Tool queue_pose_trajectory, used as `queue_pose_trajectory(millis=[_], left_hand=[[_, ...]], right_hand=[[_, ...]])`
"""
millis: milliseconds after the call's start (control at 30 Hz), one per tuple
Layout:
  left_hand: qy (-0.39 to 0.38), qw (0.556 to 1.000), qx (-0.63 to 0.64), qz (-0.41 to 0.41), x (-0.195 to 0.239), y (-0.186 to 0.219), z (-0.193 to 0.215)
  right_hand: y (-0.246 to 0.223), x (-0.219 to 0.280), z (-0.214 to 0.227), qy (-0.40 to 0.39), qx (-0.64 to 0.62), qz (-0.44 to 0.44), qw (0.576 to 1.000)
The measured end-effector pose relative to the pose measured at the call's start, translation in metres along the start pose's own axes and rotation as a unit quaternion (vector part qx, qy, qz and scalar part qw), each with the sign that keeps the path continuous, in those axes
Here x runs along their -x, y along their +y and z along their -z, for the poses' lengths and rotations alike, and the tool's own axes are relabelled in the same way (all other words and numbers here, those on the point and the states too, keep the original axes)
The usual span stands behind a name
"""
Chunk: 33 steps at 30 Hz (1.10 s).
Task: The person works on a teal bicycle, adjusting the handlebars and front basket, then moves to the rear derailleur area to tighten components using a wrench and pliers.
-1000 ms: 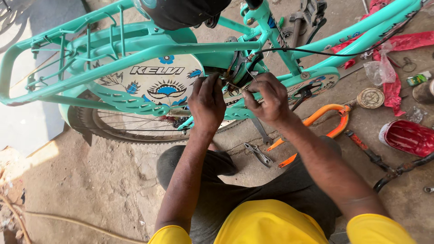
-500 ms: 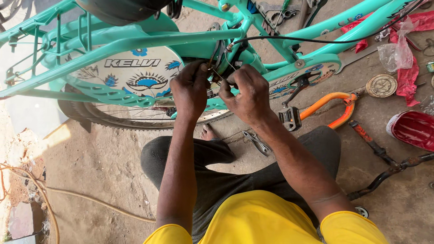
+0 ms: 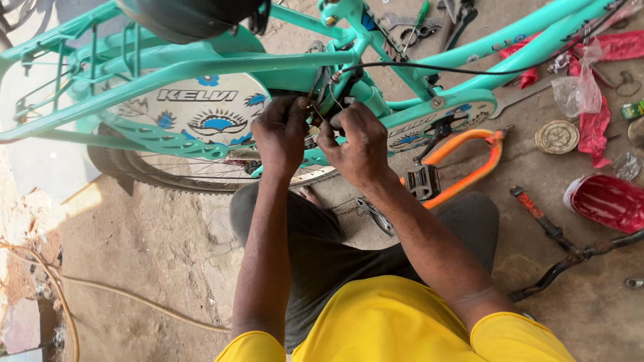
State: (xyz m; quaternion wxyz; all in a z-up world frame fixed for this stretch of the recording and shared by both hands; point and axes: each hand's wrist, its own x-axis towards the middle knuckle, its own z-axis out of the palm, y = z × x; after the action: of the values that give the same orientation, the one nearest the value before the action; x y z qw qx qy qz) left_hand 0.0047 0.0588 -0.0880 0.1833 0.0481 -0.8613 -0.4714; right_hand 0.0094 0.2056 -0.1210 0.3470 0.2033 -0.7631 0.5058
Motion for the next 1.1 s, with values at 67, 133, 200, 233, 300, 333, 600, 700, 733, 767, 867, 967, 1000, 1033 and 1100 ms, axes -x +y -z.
queue_pose_trajectory(millis=[67, 133, 200, 233, 300, 333, 600, 700, 733, 767, 867, 967, 1000, 1033, 1100], left_hand=[[0.010, 1.000, -0.003, -0.018, -0.003, 0.002, -0.001], [0.013, 0.999, -0.010, -0.050, -0.002, 0.001, -0.002], [0.012, 0.999, 0.008, -0.037, 0.003, -0.002, -0.003], [0.013, 0.999, 0.019, -0.032, 0.003, -0.003, -0.004], [0.025, 0.999, -0.003, -0.040, 0.003, -0.002, -0.005], [0.033, 0.998, -0.014, -0.046, 0.001, -0.002, -0.005], [0.026, 0.999, -0.001, -0.036, 0.002, -0.007, -0.005], [0.026, 0.999, -0.004, -0.043, 0.003, -0.008, -0.005], [0.027, 0.999, -0.006, -0.044, 0.003, -0.008, -0.005], [0.025, 0.999, -0.004, -0.041, 0.003, -0.008, -0.005], [0.021, 0.999, 0.002, -0.044, 0.002, -0.010, -0.005], [0.022, 0.998, 0.001, -0.057, 0.002, -0.010, -0.005], [0.023, 0.999, 0.000, -0.048, 0.002, -0.010, -0.005], [0.022, 0.999, -0.002, -0.038, 0.003, -0.010, -0.004], [0.022, 0.999, -0.010, -0.047, 0.002, -0.010, -0.004]], right_hand=[[0.000, -0.004, 0.000, -0.013, 0.001, -0.012, 1.000], [0.000, -0.002, 0.000, -0.016, -0.001, -0.014, 1.000], [0.000, 0.004, -0.001, -0.013, -0.004, -0.008, 1.000], [0.001, 0.004, -0.001, -0.012, -0.004, -0.011, 1.000], [0.001, 0.002, -0.002, -0.008, -0.007, -0.012, 1.000], [0.002, -0.001, -0.004, -0.008, -0.002, -0.012, 1.000], [0.001, 0.003, -0.009, -0.016, 0.010, -0.010, 1.000], [-0.001, 0.003, -0.009, -0.011, 0.028, 0.001, 1.000], [-0.002, 0.003, -0.009, -0.013, 0.028, 0.000, 1.000], [-0.002, 0.003, -0.009, -0.016, 0.027, -0.002, 1.000], [-0.003, 0.003, -0.008, -0.017, 0.022, 0.000, 1.000], [-0.002, 0.003, -0.007, -0.016, 0.028, 0.004, 0.999], [-0.002, 0.003, -0.008, -0.016, 0.032, 0.006, 0.999], [-0.002, 0.003, -0.008, -0.016, 0.029, 0.006, 0.999], [-0.002, 0.004, -0.009, -0.017, 0.024, 0.005, 1.000]])
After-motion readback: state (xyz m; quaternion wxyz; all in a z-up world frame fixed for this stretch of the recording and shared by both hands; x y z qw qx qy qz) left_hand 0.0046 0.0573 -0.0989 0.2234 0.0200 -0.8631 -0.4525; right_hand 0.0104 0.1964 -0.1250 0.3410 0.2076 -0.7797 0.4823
